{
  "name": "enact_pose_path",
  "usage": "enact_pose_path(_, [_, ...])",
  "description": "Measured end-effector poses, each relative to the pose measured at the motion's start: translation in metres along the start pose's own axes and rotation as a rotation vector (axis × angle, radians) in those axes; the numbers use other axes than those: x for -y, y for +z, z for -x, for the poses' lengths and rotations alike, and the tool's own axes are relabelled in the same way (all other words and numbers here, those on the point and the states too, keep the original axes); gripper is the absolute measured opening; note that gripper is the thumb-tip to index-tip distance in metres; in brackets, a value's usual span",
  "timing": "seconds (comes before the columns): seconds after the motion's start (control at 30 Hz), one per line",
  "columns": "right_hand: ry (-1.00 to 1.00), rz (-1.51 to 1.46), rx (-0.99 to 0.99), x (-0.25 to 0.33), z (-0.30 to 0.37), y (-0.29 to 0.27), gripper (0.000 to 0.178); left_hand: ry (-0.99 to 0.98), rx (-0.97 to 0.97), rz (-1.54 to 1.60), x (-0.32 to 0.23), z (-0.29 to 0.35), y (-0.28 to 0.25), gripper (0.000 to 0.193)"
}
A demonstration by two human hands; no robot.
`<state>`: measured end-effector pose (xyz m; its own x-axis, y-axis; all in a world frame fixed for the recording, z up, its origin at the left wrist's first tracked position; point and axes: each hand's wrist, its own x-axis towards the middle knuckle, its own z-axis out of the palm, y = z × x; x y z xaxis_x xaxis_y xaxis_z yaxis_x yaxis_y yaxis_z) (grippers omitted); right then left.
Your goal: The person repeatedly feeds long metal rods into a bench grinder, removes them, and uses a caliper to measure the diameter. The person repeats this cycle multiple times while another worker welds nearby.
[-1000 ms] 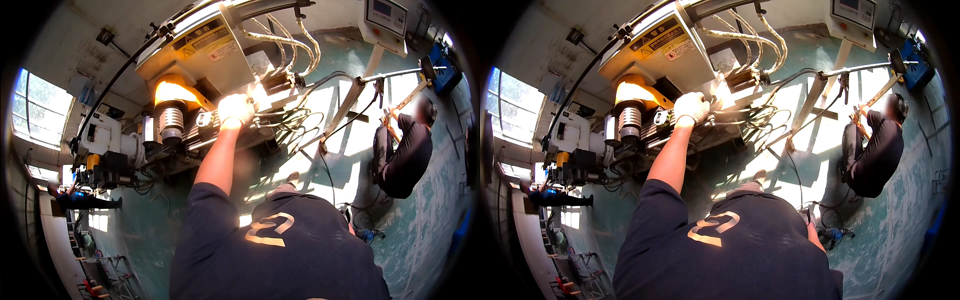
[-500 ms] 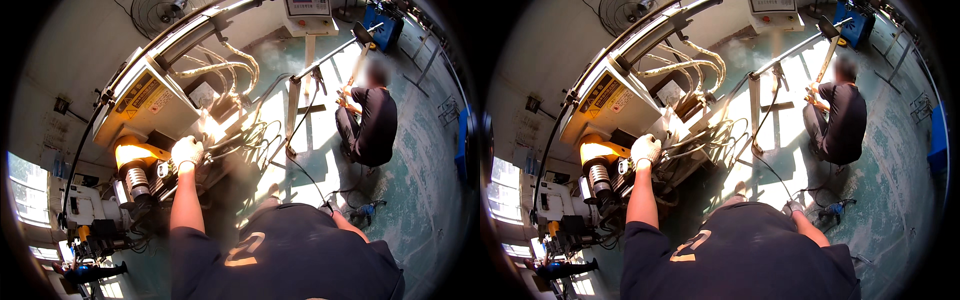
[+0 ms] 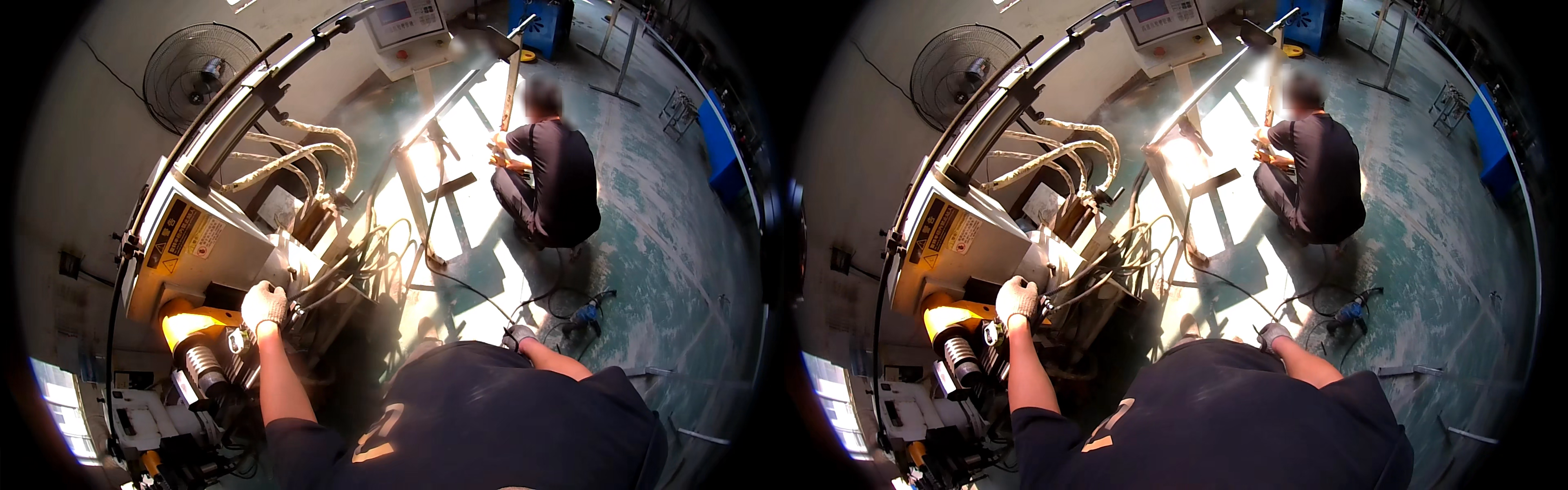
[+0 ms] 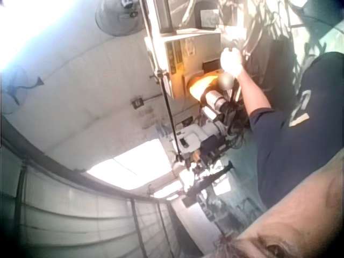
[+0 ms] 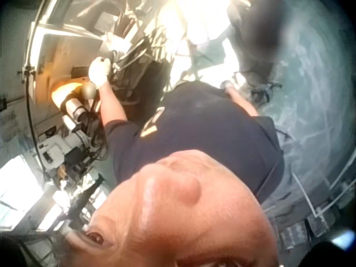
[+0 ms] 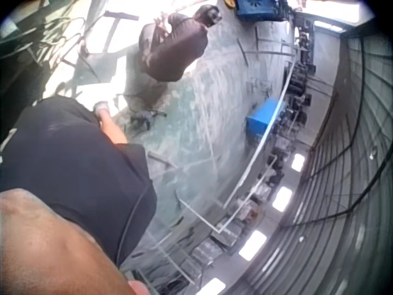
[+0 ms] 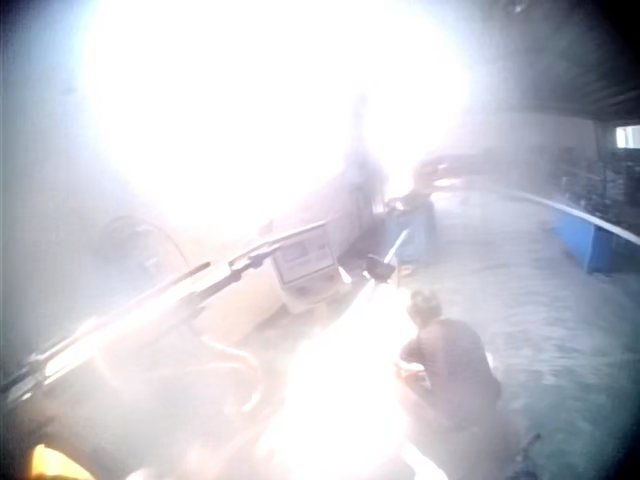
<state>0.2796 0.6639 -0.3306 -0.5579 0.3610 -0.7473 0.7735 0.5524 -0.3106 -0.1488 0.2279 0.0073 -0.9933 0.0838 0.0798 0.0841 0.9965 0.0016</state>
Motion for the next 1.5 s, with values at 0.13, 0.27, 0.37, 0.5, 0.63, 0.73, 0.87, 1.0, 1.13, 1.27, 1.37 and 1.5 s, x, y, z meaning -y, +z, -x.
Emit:
enact_pose_path(0.13, [-0.061, 0.096, -0.002, -0.003, 0.001, 0.000, 0.037, 0.005, 0.002, -0.008, -0.001, -0.004, 0.003, 0.033])
enact_pose_path(0.27, [0.043, -0.006, 0.021, 0.003, 0.002, -0.006, 0.036, -0.023, 0.037, -0.009, 0.005, -0.003, 0.007, 0.033])
enact_pose_path(0.37, [0.061, -0.080, -0.017, -0.006, 0.005, -0.003, 0.037, -0.001, 0.045, -0.029, 0.001, -0.005, 0.007, 0.034])
enact_pose_path(0.5, [0.034, -0.049, 0.001, -0.012, 0.006, 0.000, 0.042, 0.010, 0.031, -0.025, 0.002, -0.004, 0.006, 0.032])
enact_pose_path(0.63, [0.035, -0.049, -0.025, -0.019, -0.001, 0.010, 0.043, 0.022, 0.016, -0.011, 0.002, -0.003, 0.006, 0.031])
enact_pose_path(0.73, [0.046, -0.072, -0.002, -0.021, 0.000, 0.008, 0.043, 0.015, 0.025, 0.000, -0.002, -0.001, 0.002, 0.030])
enact_pose_path(0.87, [0.043, -0.057, -0.015, -0.021, 0.004, 0.006, 0.043, 0.017, 0.028, 0.034, -0.004, 0.001, -0.001, 0.030])
enact_pose_path(1.0, [0.024, -0.052, -0.011, -0.025, 0.004, 0.006, 0.043, 0.007, 0.041, 0.052, -0.007, 0.002, -0.002, 0.030])
enact_pose_path(1.13, [0.031, -0.055, -0.017, -0.028, 0.002, 0.007, 0.042, -0.003, 0.049, 0.043, -0.007, 0.001, -0.001, 0.030])
enact_pose_path(1.27, [0.053, -0.072, -0.007, -0.029, 0.004, 0.006, 0.042, -0.010, 0.050, 0.046, -0.011, 0.005, -0.006, 0.030])
enact_pose_path(1.37, [0.052, -0.053, 0.014, -0.028, 0.005, 0.004, 0.042, -0.014, 0.056, 0.056, -0.009, 0.006, -0.006, 0.030])
enact_pose_path(1.5, [0.040, -0.049, 0.006, -0.028, 0.010, 0.004, 0.042, -0.025, 0.070, 0.062, -0.014, 0.004, -0.008, 0.029])
